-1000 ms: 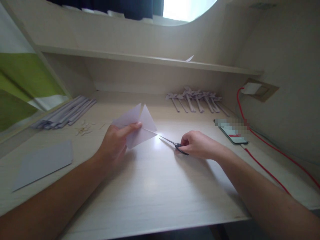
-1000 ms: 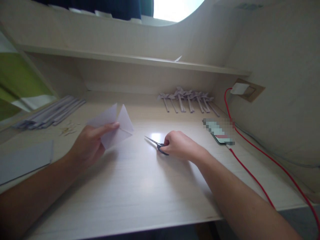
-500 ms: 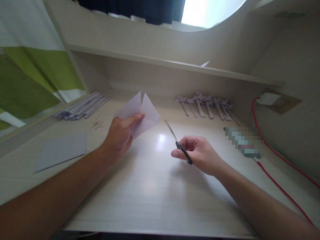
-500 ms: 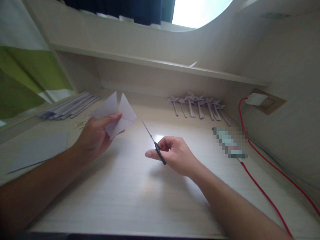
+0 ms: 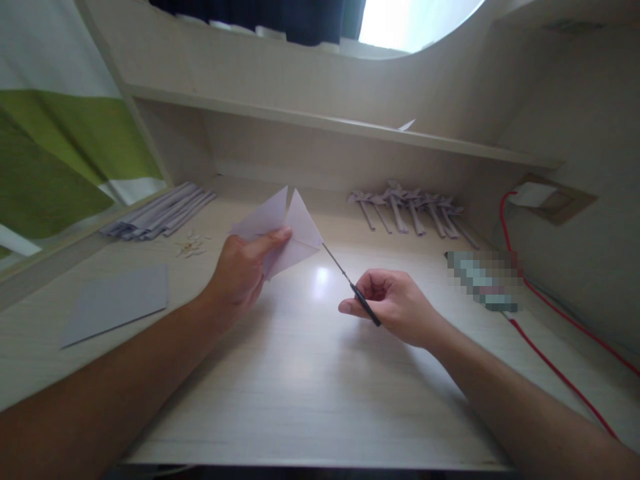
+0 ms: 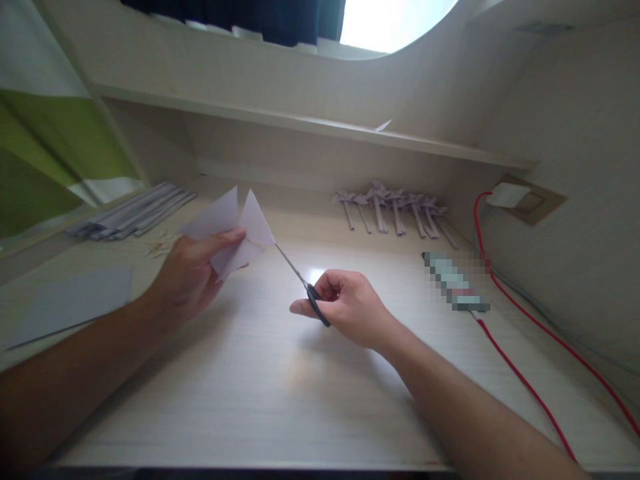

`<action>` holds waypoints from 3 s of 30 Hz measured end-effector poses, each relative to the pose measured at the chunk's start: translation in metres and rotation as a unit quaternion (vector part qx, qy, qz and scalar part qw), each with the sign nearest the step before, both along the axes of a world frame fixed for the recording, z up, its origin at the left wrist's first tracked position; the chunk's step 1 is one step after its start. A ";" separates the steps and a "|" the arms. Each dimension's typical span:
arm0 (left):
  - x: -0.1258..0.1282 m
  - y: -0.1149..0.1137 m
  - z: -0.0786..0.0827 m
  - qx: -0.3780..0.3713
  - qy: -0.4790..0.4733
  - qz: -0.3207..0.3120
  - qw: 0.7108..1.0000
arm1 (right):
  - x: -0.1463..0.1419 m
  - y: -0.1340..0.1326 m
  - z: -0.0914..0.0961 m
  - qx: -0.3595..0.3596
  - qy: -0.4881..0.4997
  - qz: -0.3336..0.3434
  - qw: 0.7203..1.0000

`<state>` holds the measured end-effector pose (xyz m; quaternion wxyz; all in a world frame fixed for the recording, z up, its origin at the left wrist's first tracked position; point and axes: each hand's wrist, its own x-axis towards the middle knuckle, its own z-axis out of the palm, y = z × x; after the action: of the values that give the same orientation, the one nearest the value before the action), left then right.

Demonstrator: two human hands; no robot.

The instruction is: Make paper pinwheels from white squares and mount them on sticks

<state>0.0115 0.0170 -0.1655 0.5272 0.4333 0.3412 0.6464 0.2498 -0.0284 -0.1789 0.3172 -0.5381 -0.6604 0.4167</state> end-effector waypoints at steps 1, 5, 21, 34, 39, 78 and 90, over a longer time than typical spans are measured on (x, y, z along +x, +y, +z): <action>0.000 0.000 -0.001 -0.001 0.001 -0.002 1.000 | 0.000 0.000 0.000 -0.001 0.001 -0.003 1.000; 0.000 0.001 -0.002 -0.009 0.006 -0.002 1.000 | 0.000 0.000 0.001 0.001 0.003 -0.006 1.000; 0.000 0.000 0.000 -0.008 0.005 0.000 1.000 | 0.000 0.000 -0.001 0.011 0.001 -0.001 1.000; 0.001 0.001 0.000 -0.008 -0.003 0.003 1.000 | 0.001 0.000 0.000 0.004 0.001 -0.002 1.000; 0.001 0.000 -0.001 -0.011 -0.003 0.000 1.000 | 0.000 0.000 0.000 0.004 0.002 -0.004 1.000; 0.000 0.003 -0.002 -0.010 -0.020 -0.002 1.000 | -0.002 0.001 0.000 -0.001 -0.014 -0.008 1.000; 0.001 0.001 -0.001 -0.014 -0.011 0.003 1.000 | -0.002 -0.001 0.002 0.000 -0.011 -0.011 1.000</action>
<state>0.0124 0.0178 -0.1662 0.5352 0.4175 0.3456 0.6480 0.2474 -0.0296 -0.1767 0.3144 -0.5499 -0.6583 0.4067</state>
